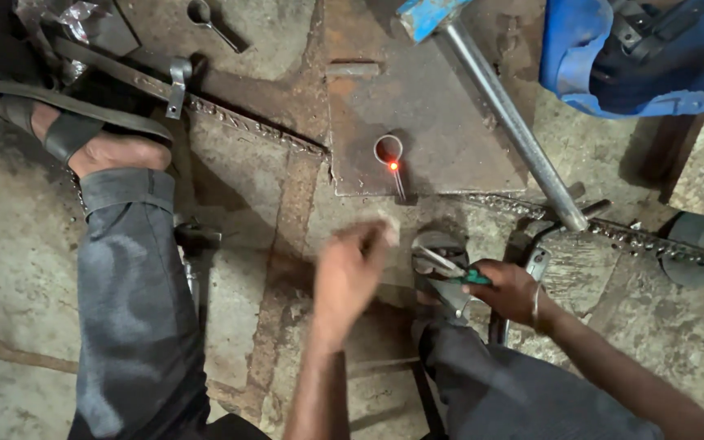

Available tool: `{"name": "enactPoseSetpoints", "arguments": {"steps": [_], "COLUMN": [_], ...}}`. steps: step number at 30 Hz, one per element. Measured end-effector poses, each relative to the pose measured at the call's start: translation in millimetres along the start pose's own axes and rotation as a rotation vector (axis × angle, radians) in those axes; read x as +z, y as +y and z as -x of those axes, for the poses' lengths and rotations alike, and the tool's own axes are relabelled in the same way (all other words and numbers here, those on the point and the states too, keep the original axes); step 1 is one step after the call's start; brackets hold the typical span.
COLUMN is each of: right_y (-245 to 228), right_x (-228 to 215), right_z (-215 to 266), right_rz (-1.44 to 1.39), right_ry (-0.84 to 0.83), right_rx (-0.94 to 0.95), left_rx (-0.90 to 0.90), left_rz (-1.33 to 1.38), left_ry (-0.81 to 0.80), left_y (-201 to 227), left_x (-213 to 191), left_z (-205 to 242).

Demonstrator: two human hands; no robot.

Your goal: Welding and hammering small metal ring components onto a metal base sheet in a workshop.

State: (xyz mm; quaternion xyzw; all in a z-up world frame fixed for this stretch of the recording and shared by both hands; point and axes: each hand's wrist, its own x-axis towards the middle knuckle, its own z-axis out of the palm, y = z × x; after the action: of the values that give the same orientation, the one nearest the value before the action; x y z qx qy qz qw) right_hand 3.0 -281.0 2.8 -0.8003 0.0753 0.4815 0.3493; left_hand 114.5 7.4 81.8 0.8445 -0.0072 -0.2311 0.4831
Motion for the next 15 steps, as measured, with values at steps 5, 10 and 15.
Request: {"name": "enactPoseSetpoints", "arguments": {"steps": [5,10,15], "right_y": [3,-42,-58], "right_x": [24,8,-42], "right_z": [-8,0,14], "right_rz": [0.298,0.423,0.408], "right_ry": [0.431,0.773,0.947], "right_rx": [0.042,-0.131,-0.279], "left_rx": [0.061,0.395,0.331], "left_rz": [-0.248,-0.641,-0.715], "left_ry": [0.238,-0.039,-0.116], "left_y": [29,19,6], "left_x": [-34,-26,-23], "left_z": [-88,-147,-143]}}
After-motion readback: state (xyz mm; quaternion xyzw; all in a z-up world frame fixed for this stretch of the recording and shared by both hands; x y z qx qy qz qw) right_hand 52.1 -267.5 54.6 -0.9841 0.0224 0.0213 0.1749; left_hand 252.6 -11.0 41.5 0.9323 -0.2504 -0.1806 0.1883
